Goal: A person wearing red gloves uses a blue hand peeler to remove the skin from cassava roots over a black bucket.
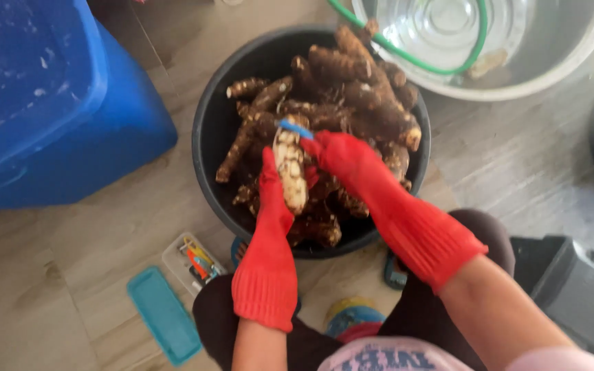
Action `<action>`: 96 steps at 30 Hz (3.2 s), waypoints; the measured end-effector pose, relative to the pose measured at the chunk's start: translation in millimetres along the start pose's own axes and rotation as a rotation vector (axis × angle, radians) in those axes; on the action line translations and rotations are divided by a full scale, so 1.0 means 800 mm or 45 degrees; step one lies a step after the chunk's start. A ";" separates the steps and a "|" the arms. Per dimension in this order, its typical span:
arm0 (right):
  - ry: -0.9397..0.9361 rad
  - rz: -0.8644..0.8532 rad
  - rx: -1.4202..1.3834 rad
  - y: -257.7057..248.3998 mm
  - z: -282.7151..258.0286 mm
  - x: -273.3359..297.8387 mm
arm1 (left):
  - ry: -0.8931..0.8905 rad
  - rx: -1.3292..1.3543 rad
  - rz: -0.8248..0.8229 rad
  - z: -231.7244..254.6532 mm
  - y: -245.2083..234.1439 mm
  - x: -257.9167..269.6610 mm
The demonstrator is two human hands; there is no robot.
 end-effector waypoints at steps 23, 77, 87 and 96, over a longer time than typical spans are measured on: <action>0.171 -0.167 -0.054 -0.025 -0.072 0.049 | 0.207 -0.210 0.454 0.013 -0.047 -0.019; -0.333 0.314 0.489 0.101 0.097 -0.126 | 0.131 0.038 -0.312 -0.019 -0.016 -0.016; -0.270 0.277 0.371 0.106 0.080 -0.050 | -0.236 0.118 -0.382 0.002 -0.023 0.013; -0.321 0.345 0.260 0.115 0.083 -0.027 | -0.043 0.133 -0.058 0.005 0.002 0.013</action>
Point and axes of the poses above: each hand's wrist, its own x-axis away from the middle knuckle, its own y-axis out of the palm, z = x × y, the point moved 4 cm from there along -x, towards the middle knuckle, and after that the axes turned 14 degrees about z, right-handed, at the moved point
